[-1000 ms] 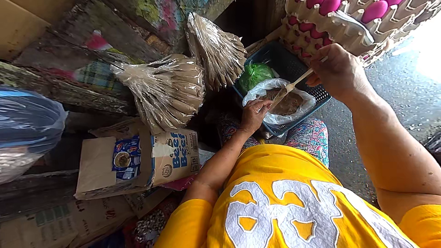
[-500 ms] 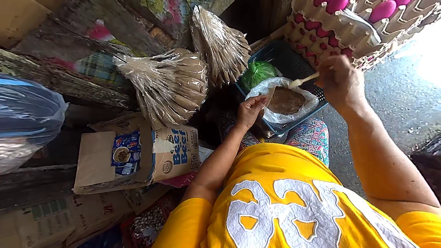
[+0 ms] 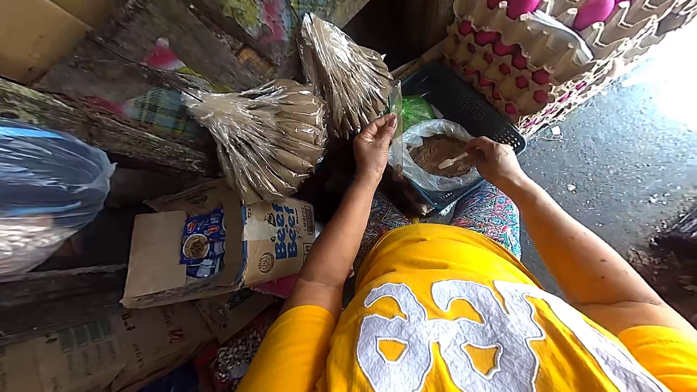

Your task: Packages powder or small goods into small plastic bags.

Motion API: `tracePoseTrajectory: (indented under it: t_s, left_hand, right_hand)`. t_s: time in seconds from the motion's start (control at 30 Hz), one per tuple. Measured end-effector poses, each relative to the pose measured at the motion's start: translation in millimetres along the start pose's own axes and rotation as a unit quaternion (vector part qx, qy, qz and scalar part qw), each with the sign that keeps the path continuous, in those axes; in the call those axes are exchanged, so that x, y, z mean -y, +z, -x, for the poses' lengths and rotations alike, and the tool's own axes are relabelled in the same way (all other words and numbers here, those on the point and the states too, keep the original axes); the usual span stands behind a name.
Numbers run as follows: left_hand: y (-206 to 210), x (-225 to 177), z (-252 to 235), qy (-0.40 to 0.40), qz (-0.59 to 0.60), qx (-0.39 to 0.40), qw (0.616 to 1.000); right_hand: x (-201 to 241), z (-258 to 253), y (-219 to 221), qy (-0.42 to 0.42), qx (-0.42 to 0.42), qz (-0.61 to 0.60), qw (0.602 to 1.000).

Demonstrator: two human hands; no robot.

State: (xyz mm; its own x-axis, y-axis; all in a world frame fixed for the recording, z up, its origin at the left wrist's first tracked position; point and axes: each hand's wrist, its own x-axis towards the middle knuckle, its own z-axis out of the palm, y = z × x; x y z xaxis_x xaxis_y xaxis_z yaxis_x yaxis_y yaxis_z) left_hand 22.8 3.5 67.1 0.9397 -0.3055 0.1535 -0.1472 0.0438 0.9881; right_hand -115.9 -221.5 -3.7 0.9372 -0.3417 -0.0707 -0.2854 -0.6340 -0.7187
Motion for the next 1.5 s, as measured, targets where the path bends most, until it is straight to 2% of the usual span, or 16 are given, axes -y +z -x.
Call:
tracePoseTrajectory:
  t_s: [0.1,0.2,0.47,0.63,0.77,0.87,1.13,1.33,1.5]
  left_hand:
    - [0.3,-0.3,-0.6,-0.009,0.003,0.002,1.0]
    - [1.5,0.1,1.6,-0.009,0.006,0.008,1.0]
    - [3.2,18.1,17.7,0.004,-0.003,0.048,0.999]
    - [7.4,24.5,22.6,0.006,-0.004,0.071,0.997]
    - [8.3,25.7,24.0,0.009,-0.014,0.083,0.996]
    - [8.2,25.8,25.3,0.005,-0.017,0.088,0.996]
    - [16.2,29.3,26.8,0.008,-0.049,0.123,0.991]
    - [20.3,38.0,27.6,0.045,-0.116,0.16,0.979]
    - [24.6,37.5,29.5,0.055,-0.113,0.17,0.977]
  right_hand:
    - [-5.9,-8.5,17.6,0.071,0.023,-0.063,0.995]
    - [-4.3,-16.5,29.2,0.104,0.057,-0.097,0.988]
    - [-0.7,-17.5,5.2,0.162,0.046,-0.232,0.958]
    - [-4.7,-23.8,8.2,0.177,0.015,-0.207,0.962]
    - [2.7,-28.6,20.6,0.177,0.036,-0.18,0.967]
    - [3.3,-29.4,18.0,0.183,0.039,-0.206,0.96]
    - [-3.7,-11.3,-37.5,0.135,-0.016,-0.381,0.915]
    - [31.1,-5.3,-103.4,0.039,-0.066,-0.389,0.918]
    - [55.9,-11.5,-130.7,-0.018,-0.08,-0.378,0.922]
